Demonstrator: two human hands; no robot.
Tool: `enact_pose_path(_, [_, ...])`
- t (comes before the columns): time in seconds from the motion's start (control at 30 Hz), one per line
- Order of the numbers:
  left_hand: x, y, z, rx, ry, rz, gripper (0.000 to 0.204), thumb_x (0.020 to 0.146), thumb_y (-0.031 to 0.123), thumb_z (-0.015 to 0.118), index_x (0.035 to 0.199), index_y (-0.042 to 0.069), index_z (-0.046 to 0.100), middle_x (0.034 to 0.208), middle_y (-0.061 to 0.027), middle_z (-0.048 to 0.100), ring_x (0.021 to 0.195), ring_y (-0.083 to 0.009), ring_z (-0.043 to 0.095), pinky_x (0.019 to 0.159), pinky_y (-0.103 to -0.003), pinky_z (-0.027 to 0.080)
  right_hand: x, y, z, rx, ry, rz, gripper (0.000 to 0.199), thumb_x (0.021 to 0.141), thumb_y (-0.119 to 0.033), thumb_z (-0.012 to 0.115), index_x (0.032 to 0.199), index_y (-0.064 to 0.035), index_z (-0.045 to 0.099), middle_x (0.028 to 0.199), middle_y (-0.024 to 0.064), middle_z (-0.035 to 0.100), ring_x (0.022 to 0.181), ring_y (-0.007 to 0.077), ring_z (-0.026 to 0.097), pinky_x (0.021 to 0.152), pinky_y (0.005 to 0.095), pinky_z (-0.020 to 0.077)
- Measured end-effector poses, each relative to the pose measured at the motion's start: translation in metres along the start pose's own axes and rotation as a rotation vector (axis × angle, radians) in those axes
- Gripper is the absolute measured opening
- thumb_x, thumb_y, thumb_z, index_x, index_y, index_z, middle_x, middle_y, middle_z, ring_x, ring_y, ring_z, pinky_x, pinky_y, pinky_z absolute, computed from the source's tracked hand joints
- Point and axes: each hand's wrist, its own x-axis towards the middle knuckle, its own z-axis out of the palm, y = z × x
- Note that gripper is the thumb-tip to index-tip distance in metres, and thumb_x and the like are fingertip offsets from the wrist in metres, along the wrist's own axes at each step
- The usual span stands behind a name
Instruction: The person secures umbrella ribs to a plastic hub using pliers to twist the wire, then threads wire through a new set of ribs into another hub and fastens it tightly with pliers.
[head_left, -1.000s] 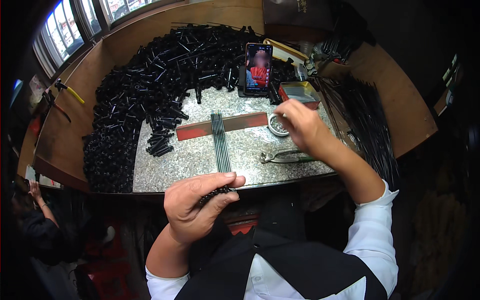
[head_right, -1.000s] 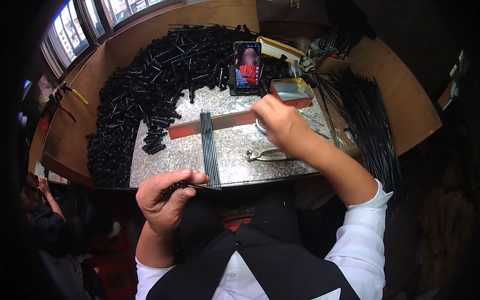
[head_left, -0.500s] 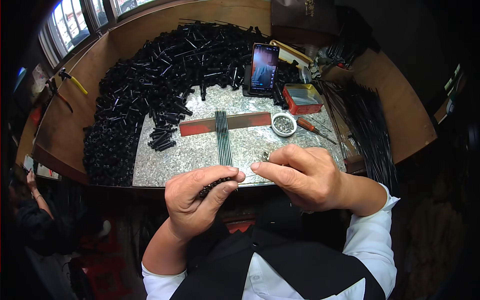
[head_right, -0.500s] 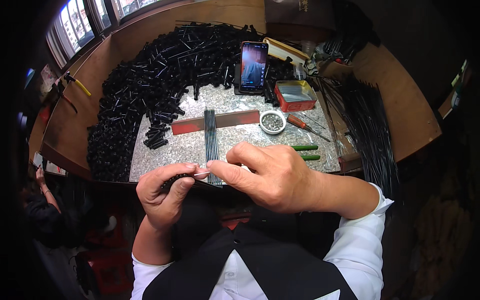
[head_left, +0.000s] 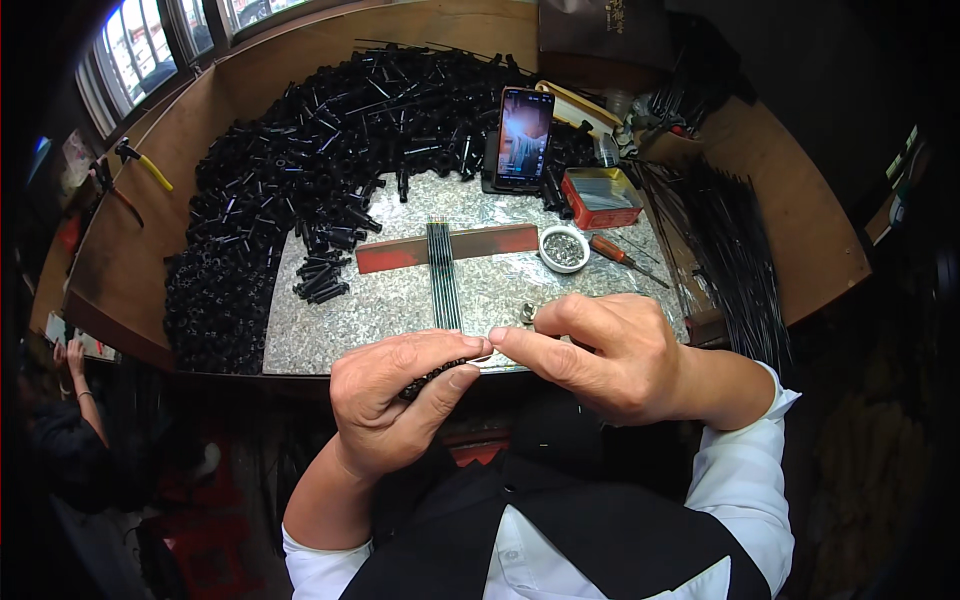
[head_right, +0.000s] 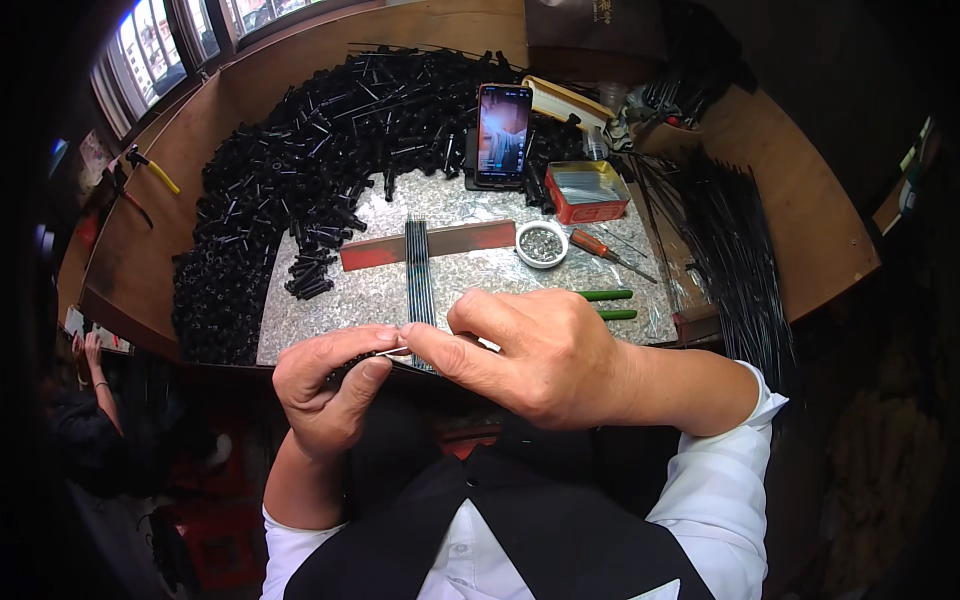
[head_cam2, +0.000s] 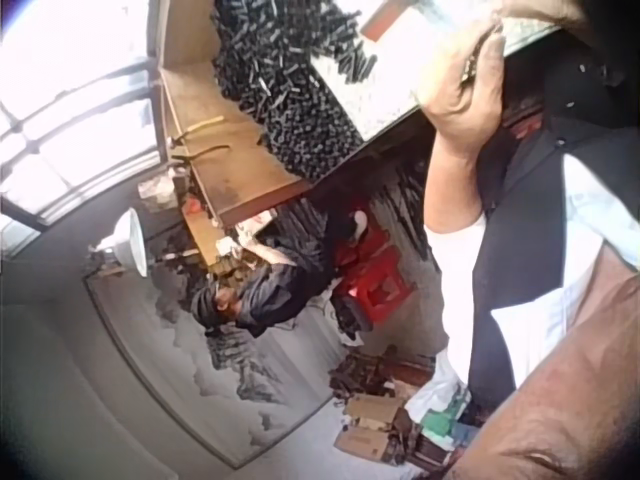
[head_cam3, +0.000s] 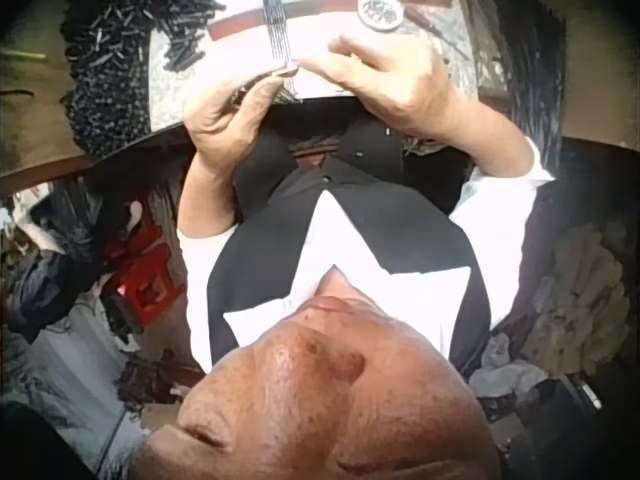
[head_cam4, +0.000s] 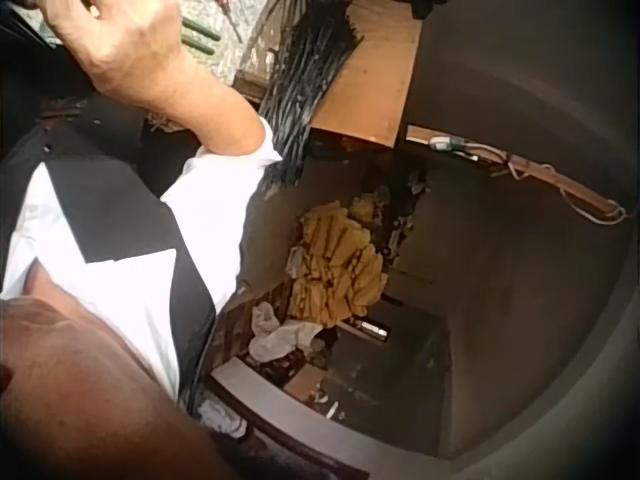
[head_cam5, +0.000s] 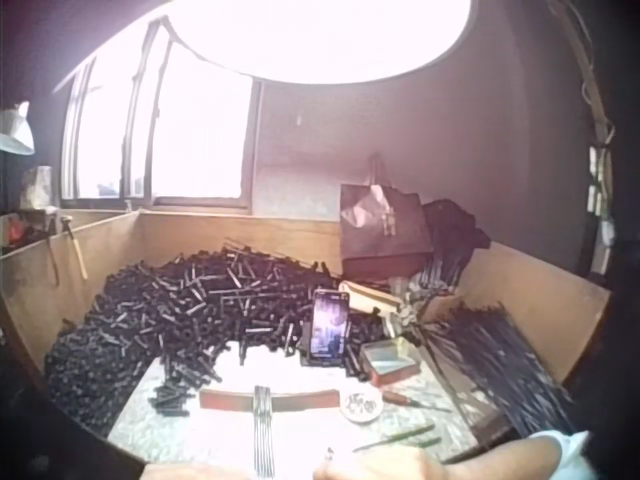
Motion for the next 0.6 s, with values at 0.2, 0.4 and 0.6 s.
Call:
enact_pose_path(0.2, [-0.0005,0.0007,-0.0007,0.02,-0.004,0.009,0.014,0.076,-0.003,0.07,0.09,-0.003,0.068,0.084,-0.0149,0.07,0.078,-0.0247,0.07,0.07,-0.03,0.055,-0.0009,-0.0004,0.0022,-0.015,-0.011,0.009,0.036,0.073,-0.005,0.067,0.108,-0.0011,0.065,0.072,0.0065,0.056,0.054,0.0141,0.058,0.04,0.0249,0.0451])
enact_pose_path(0.4, [-0.0001,-0.0001,-0.0011,0.007,-0.006,0.003,0.015,0.075,-0.003,0.07,0.09,-0.003,0.068,0.084,-0.0154,0.07,0.078,-0.0252,0.07,0.07,-0.03,0.055,-0.0011,-0.0005,0.0014,-0.025,-0.021,0.009,0.037,0.072,-0.006,0.067,0.109,-0.001,0.065,0.073,0.0069,0.057,0.055,0.0142,0.059,0.041,0.0241,0.0458])
enact_pose_path(0.6, [0.0004,-0.0015,-0.0019,0.004,-0.012,-0.001,0.016,0.075,-0.003,0.07,0.091,-0.003,0.068,0.085,-0.0155,0.07,0.079,-0.0254,0.07,0.07,-0.03,0.055,0.0007,0.0003,0.0019,-0.018,-0.01,-0.001,0.036,0.071,-0.006,0.066,0.107,-0.0006,0.066,0.073,0.0069,0.057,0.055,0.014,0.059,0.041,0.0241,0.046])
